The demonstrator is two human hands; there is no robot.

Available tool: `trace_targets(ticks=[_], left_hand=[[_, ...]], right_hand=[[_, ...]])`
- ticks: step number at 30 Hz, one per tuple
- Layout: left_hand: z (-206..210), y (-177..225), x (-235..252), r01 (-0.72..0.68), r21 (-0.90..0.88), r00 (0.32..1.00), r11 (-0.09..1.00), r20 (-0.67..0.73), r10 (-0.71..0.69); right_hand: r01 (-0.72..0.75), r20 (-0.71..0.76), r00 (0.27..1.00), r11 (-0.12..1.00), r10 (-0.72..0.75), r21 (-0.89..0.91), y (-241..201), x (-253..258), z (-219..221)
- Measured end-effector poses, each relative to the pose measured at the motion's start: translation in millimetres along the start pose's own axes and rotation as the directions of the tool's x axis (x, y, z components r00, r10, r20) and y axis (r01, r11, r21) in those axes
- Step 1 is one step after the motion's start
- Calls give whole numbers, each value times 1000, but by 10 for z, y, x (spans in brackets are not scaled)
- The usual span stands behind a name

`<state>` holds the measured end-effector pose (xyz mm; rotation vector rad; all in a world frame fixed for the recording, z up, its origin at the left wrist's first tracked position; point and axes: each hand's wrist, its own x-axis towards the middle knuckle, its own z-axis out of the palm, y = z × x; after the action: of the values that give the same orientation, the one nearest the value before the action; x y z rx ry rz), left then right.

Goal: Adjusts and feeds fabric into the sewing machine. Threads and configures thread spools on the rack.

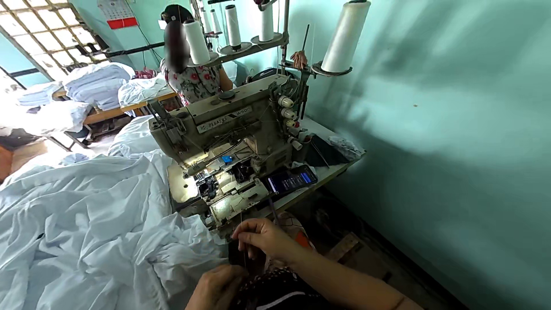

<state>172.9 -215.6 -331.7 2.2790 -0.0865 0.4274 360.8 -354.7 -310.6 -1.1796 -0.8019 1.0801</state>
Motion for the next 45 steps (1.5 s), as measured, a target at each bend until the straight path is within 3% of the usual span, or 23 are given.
trace_targets(ticks=[2,4,5,7,9,10,15,18,20,22,25,28,33,34,37,40,43,45], left_hand=[[46,-112,-40,108,-12,994,994,-21,-109],[67,-141,9,271,-221,953,937,-73,-293],[70,-117,69,325,-408,921,853,-68,-383],[89,-41,212,333,-746,855,576,-18,-518],[79,4,324,300,-876,814,377,29,-580],[65,8,351,293,-890,806,350,33,-591],[27,-21,336,258,-887,832,383,3,-555],[23,11,278,277,-822,841,497,-43,-540],[-6,15,205,296,-675,878,675,-86,-471],[-58,22,127,276,-462,931,843,-91,-354],[-129,37,51,110,-325,984,939,-96,-149],[-239,70,52,-112,-383,983,917,-176,47],[-225,207,82,-158,-766,971,624,-235,-41],[-195,214,84,-140,-767,973,626,-222,-55],[-153,160,99,-108,-453,988,885,-150,44],[-184,186,110,-144,-292,988,945,-90,122],[-294,181,0,-42,-179,998,983,-53,33],[-469,166,-280,142,-184,985,973,121,-121]], right_hand=[[57,40,998,993,-53,-107,32,-52,58],[135,129,986,960,-106,-244,81,-112,132],[167,183,976,938,-115,-304,90,-139,165],[249,267,953,867,-140,-432,109,-166,201],[306,334,934,777,-131,-550,100,-171,170],[315,371,924,744,-97,-590,96,-174,144],[383,499,866,596,33,-706,179,-166,80],[381,468,884,544,24,-747,111,-134,-17],[408,387,909,535,-158,-740,61,-133,-96],[468,286,875,529,-391,-708,-13,-110,-101],[583,328,787,459,-522,-670,-140,-62,-19],[655,418,729,372,-543,-658,-95,-9,43],[663,427,710,327,-560,-673,-88,-36,65],[664,442,706,300,-554,-685,-87,-33,60],[705,502,671,257,-546,-661,-64,-16,75],[760,546,634,311,-548,-570,-12,10,76],[761,564,643,351,-517,-546,-67,-1,62],[727,544,674,320,-500,-608,-79,13,37]])
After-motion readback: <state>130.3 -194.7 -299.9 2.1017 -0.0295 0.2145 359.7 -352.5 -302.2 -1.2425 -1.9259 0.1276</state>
